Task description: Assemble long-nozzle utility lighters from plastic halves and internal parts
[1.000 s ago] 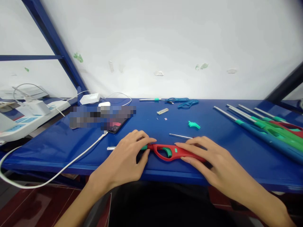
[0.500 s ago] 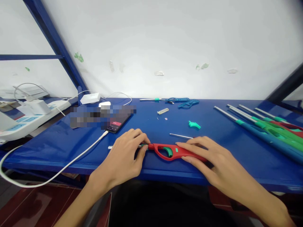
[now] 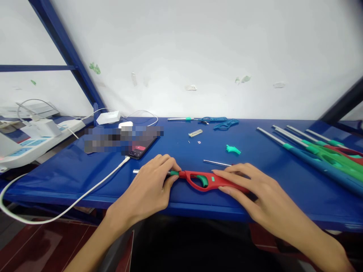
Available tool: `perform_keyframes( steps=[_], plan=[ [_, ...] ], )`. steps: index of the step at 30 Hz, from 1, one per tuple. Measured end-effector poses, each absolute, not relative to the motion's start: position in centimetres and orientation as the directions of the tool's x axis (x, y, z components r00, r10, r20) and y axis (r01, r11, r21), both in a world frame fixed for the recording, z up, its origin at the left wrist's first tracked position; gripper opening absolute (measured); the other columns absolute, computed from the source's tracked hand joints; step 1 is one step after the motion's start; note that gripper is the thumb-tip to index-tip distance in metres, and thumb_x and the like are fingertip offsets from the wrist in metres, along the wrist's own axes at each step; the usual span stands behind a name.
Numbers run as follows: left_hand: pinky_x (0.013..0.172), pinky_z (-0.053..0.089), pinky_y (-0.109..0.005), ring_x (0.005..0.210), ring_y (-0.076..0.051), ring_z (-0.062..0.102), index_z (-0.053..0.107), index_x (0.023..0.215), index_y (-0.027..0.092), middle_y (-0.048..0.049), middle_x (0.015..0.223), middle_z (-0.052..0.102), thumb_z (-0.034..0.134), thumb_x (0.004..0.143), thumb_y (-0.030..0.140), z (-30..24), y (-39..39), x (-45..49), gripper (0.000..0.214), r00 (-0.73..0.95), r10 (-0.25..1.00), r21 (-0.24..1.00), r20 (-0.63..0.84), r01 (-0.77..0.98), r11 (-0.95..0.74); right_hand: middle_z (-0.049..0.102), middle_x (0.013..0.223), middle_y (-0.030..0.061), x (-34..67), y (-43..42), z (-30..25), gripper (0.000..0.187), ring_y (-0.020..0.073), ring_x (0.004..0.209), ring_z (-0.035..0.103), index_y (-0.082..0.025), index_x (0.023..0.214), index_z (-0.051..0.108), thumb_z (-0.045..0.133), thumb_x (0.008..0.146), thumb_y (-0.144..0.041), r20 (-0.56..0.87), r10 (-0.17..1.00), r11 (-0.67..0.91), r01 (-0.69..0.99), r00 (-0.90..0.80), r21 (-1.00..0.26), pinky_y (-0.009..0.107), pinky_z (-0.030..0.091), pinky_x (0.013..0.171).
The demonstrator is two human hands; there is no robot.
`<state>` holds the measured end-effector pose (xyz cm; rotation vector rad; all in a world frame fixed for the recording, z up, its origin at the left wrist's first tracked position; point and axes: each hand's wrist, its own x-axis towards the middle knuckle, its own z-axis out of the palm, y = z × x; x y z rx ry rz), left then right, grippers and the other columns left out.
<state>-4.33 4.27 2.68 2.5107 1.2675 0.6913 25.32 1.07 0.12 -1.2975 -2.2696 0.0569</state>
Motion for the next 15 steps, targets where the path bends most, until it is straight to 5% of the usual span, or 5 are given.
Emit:
perform_keyframes(
  steps=[15],
  plan=[
    [0.094,0.051,-0.04,0.109,-0.024,0.061,0.063,0.118,0.027,-0.0044,0.12,0.063,0.047,0.107,0.019,2.89,4.1,-4.28,0.021,0.5,0.83,0.473,0.246,0.686,-0.553,0.074,0.122,0.0036,25.26,1.06,0.22,0.036,0.0264,0.109,0.072,-0.038,0.14,0.069,0.053,0.108,-0.043,0.423,0.816,0.535,0.794,-0.395,-0.289,0.043,0.061,0.095]
  ],
)
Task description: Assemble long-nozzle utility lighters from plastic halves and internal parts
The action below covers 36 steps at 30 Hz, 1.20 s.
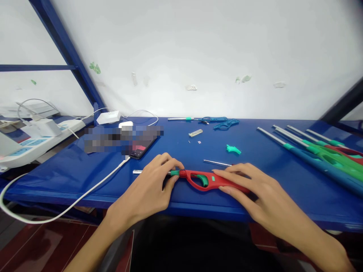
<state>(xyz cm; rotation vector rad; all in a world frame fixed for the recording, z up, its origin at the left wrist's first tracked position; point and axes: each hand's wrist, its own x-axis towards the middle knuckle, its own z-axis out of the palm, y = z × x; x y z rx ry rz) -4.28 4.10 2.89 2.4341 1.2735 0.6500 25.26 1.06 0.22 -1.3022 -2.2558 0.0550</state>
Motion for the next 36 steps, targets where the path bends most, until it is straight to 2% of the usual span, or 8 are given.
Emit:
perform_keyframes(
  steps=[12,19,30,36],
  plan=[
    [0.088,0.051,-0.038,0.099,-0.022,0.061,0.062,0.112,0.025,-0.0041,0.113,0.062,0.05,0.1,0.018,2.88,3.94,-4.13,0.018,0.475,0.838,0.45,0.268,0.707,-0.545,0.075,0.121,0.0041,25.26,1.08,0.29,0.036,0.0266,0.108,0.072,-0.038,0.14,0.069,0.053,0.108,-0.043,0.435,0.808,0.541,0.793,-0.398,-0.28,0.043,0.061,0.093],
    [0.09,0.049,-0.037,0.103,-0.022,0.06,0.062,0.117,0.028,-0.0026,0.114,0.062,0.048,0.102,0.017,2.89,3.92,-4.21,0.023,0.495,0.828,0.451,0.265,0.695,-0.56,0.073,0.123,0.003,25.35,1.06,0.14,0.036,0.0256,0.111,0.071,-0.038,0.142,0.066,0.052,0.109,-0.042,0.422,0.812,0.542,0.789,-0.404,-0.288,0.043,0.059,0.095],
    [0.095,0.048,-0.036,0.11,-0.021,0.06,0.064,0.116,0.027,-0.0018,0.121,0.063,0.05,0.106,0.018,2.85,3.89,-4.29,0.019,0.524,0.795,0.433,0.306,0.667,-0.606,0.073,0.124,0.0045,25.34,1.02,0.23,0.037,0.0265,0.109,0.07,-0.037,0.143,0.067,0.051,0.11,-0.042,0.41,0.812,0.543,0.796,-0.416,-0.268,0.044,0.059,0.093],
    [0.095,0.049,-0.038,0.106,-0.022,0.061,0.068,0.11,0.023,-0.003,0.117,0.066,0.058,0.104,0.022,2.38,3.98,-4.54,0.012,0.535,0.764,0.401,0.361,0.651,-0.645,0.071,0.124,0.0045,25.5,1.05,0.11,0.037,0.0259,0.108,0.069,-0.038,0.145,0.064,0.05,0.11,-0.041,0.422,0.794,0.565,0.786,-0.437,-0.249,0.044,0.058,0.092]
  ],
)
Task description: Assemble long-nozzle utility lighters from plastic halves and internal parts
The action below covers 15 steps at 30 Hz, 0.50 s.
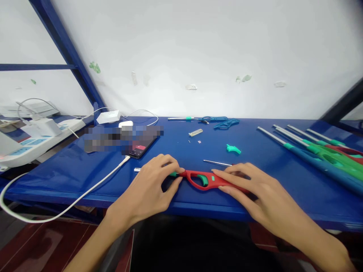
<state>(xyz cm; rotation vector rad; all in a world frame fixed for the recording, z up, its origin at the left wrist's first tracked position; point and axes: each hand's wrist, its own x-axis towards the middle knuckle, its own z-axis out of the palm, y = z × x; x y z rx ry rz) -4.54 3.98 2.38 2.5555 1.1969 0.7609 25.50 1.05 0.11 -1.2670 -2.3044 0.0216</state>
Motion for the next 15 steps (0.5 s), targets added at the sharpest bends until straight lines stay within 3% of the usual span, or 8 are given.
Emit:
perform_keyframes(
  steps=[15],
  plan=[
    [0.089,0.049,-0.038,0.097,-0.021,0.062,0.069,0.1,0.021,-0.0032,0.11,0.068,0.056,0.108,0.021,1.7,5.3,-4.3,0.015,0.577,0.701,0.329,0.419,0.624,-0.709,0.067,0.129,0.0031,25.8,1.0,0.1,0.038,0.0257,0.111,0.064,-0.042,0.147,0.06,0.05,0.11,-0.042,0.384,0.807,0.559,0.792,-0.449,-0.248,0.046,0.055,0.094]
  ],
)
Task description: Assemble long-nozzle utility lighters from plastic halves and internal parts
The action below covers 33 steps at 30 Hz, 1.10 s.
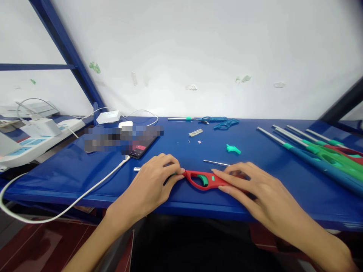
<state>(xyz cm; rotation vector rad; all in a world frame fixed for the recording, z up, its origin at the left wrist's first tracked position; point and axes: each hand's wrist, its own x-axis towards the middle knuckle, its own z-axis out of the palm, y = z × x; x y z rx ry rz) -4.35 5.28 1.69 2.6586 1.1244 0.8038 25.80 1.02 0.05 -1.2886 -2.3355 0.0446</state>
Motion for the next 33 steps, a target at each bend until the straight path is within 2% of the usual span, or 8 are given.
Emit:
perform_keyframes(
  steps=[12,20,24,28,33],
  plan=[
    [0.093,0.05,-0.037,0.105,-0.022,0.062,0.068,0.11,0.025,-0.0019,0.115,0.068,0.054,0.107,0.018,2.1,4.6,-4.5,0.015,0.547,0.762,0.398,0.347,0.649,-0.648,0.07,0.124,0.0053,25.3,1.1,-0.4,0.038,0.0274,0.109,0.065,-0.036,0.142,0.064,0.043,0.112,-0.042,0.42,0.811,0.532,0.813,-0.408,-0.237,0.049,0.056,0.093],
    [0.099,0.05,-0.036,0.116,-0.022,0.062,0.063,0.125,0.03,0.0003,0.123,0.068,0.053,0.109,0.027,2.4,4.3,-4.3,0.019,0.491,0.817,0.441,0.302,0.688,-0.576,0.065,0.128,0.0032,25.4,0.9,-0.5,0.033,0.0244,0.113,0.065,-0.039,0.141,0.059,0.043,0.113,-0.041,0.4,0.828,0.529,0.785,-0.393,-0.323,0.046,0.053,0.1],
    [0.101,0.049,-0.036,0.115,-0.021,0.062,0.063,0.122,0.029,0.0004,0.122,0.067,0.052,0.109,0.026,2.5,4.2,-4.3,0.018,0.487,0.827,0.452,0.28,0.693,-0.561,0.059,0.133,0.0046,25.4,0.9,-0.5,0.033,0.0234,0.119,0.062,-0.039,0.142,0.054,0.038,0.114,-0.042,0.332,0.865,0.491,0.773,-0.377,-0.402,0.046,0.051,0.105],
    [0.099,0.049,-0.036,0.112,-0.021,0.061,0.064,0.119,0.028,-0.0001,0.119,0.067,0.051,0.109,0.023,2.5,4.3,-4.3,0.017,0.496,0.825,0.457,0.269,0.689,-0.563,0.056,0.135,0.0062,25.4,0.8,-0.5,0.037,0.0236,0.121,0.061,-0.04,0.148,0.048,0.033,0.114,-0.043,0.283,0.886,0.459,0.779,-0.366,-0.428,0.046,0.05,0.107],
    [0.097,0.049,-0.036,0.111,-0.022,0.061,0.065,0.118,0.027,-0.0018,0.119,0.066,0.052,0.108,0.023,2.6,4.4,-4.3,0.017,0.507,0.814,0.458,0.283,0.674,-0.579,0.056,0.134,0.0078,25.5,0.9,-0.3,0.037,0.0247,0.119,0.062,-0.038,0.145,0.051,0.033,0.114,-0.043,0.276,0.886,0.462,0.765,-0.373,-0.448,0.046,0.052,0.106]
  ],
)
